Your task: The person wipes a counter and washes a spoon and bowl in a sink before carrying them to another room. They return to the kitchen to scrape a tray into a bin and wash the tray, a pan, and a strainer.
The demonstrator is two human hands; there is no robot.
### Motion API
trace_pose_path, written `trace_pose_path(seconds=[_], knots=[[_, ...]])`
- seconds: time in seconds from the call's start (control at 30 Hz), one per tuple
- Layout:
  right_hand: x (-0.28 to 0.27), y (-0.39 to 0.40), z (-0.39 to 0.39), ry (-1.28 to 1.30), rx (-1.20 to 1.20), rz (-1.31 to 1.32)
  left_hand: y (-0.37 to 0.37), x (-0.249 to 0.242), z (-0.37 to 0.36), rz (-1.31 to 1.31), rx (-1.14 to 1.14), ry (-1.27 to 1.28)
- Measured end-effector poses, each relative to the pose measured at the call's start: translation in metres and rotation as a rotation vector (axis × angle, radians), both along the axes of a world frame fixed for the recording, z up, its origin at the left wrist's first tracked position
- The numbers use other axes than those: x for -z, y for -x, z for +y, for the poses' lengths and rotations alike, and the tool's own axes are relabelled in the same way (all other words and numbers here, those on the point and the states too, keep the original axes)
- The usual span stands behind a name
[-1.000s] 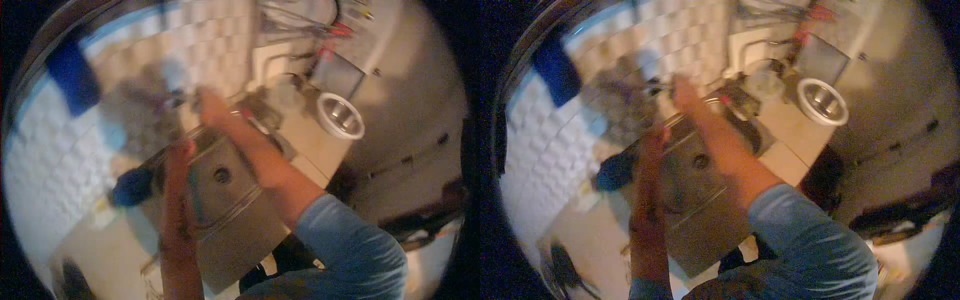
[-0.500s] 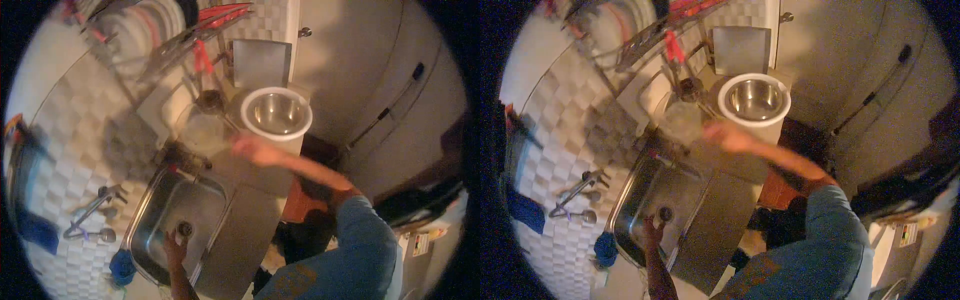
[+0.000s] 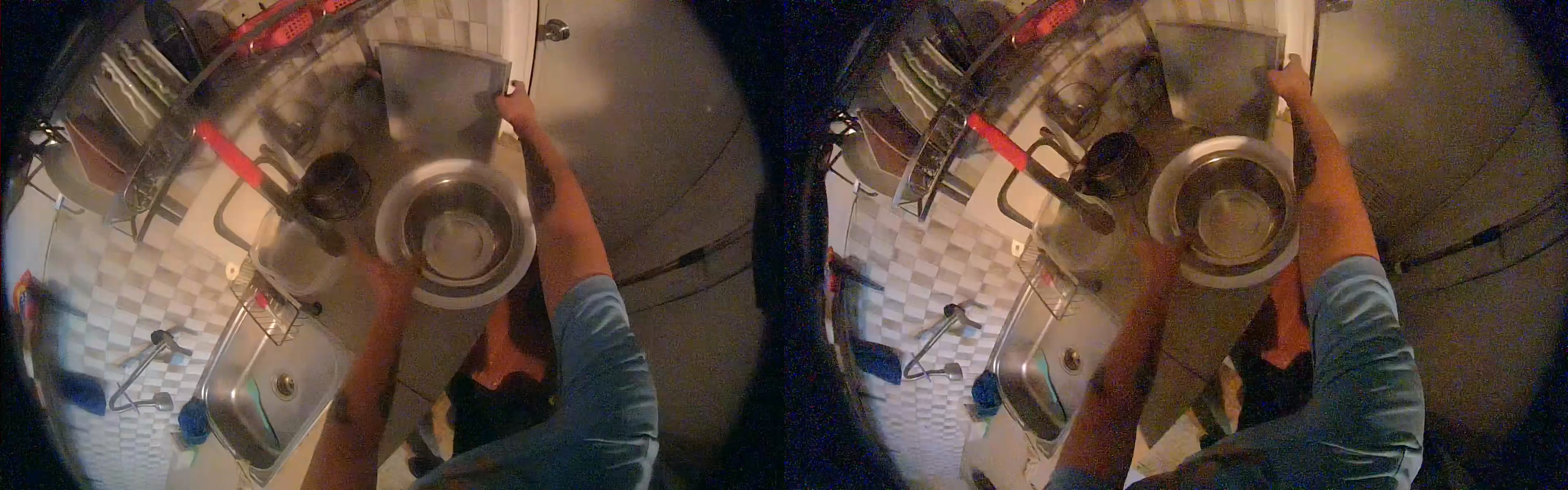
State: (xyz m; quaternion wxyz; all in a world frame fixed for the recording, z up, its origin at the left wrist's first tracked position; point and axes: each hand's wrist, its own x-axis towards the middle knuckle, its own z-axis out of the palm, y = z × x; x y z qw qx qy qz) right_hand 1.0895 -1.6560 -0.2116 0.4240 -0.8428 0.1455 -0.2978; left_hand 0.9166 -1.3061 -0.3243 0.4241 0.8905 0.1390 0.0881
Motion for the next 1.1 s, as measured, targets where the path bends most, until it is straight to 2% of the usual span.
trace_pose_path(seconds=[0.03, 0.07, 0.17, 0.23, 0.3, 0.33, 0.37, 0.4, 0.43, 0.47, 0.5, 0.53, 0.63, 0.67, 0.73, 0.8, 0.87, 0.93, 1.03, 1.07, 1.1], knots=[[0.004, 0.001, -0.001, -0.053, -0.078, 0.0, -0.006, 0.007, 0.012, 0.119, 0.091, 0.008], [0.031, -0.02, -0.011, 0.062, -0.028, -0.165, -0.011, 0.012, 0.023, 0.236, 0.185, 0.012], [0.004, 0.024, 0.004, 0.059, 0.199, -0.324, 0.002, 0.005, 0.047, 0.402, 0.149, 0.207], [-0.023, 0.076, -0.008, 0.061, 0.075, -0.342, 0.063, 0.002, 0.082, 0.424, 0.113, 0.296], [-0.031, 0.122, -0.025, 0.01, 0.052, -0.538, 0.131, 0.032, 0.139, 0.31, 0.15, 0.438], [-0.037, 0.145, -0.039, 0.061, 0.13, -0.565, 0.17, 0.039, 0.167, 0.291, 0.143, 0.478], [-0.043, 0.173, -0.048, -0.113, 0.074, -0.521, 0.209, 0.038, 0.201, 0.298, 0.071, 0.474], [-0.052, 0.201, -0.046, -0.13, 0.048, -0.58, 0.247, 0.034, 0.235, 0.3, -0.003, 0.467], [-0.058, 0.228, -0.043, -0.275, 0.048, -0.539, 0.282, 0.024, 0.27, 0.284, -0.089, 0.444], [-0.08, 0.26, -0.01, -0.471, -0.032, -0.557, 0.313, 0.008, 0.304, 0.255, -0.176, 0.411], [-0.076, 0.277, -0.004, -0.64, -0.135, -0.587, 0.339, -0.011, 0.336, 0.204, -0.263, 0.367], [-0.072, 0.293, 0.005, -0.664, -0.208, -0.602, 0.36, -0.037, 0.363, 0.137, -0.339, 0.326], [-0.051, 0.323, 0.02, -0.454, -0.139, -0.665, 0.39, -0.128, 0.411, -0.154, -0.41, 0.154], [-0.039, 0.331, 0.024, -0.318, -0.118, -0.71, 0.394, -0.136, 0.436, -0.343, -0.415, -0.174], [-0.044, 0.361, 0.077, -0.128, -0.099, -0.774, 0.402, -0.192, 0.442, -0.155, -0.613, -0.555], [-0.036, 0.381, 0.106, 0.157, 0.023, -0.859, 0.416, -0.231, 0.448, -0.447, -0.4, -0.491], [-0.025, 0.398, 0.124, 0.313, 0.08, -0.861, 0.428, -0.252, 0.468, -0.667, -0.229, -0.89], [-0.084, 0.439, 0.198, 0.389, -0.06, -1.045, 0.442, -0.268, 0.485, -0.699, -0.219, -0.881], [-0.105, 0.459, 0.234, 0.317, -0.27, -1.281, 0.449, -0.28, 0.508, -0.801, -0.243, -0.954], [-0.096, 0.465, 0.238, 0.187, -0.236, -1.273, 0.455, -0.282, 0.517, -0.845, -0.213, -1.006], [-0.095, 0.477, 0.235, 0.275, -0.183, -1.166, 0.458, -0.283, 0.525, -0.887, -0.182, -1.056]])
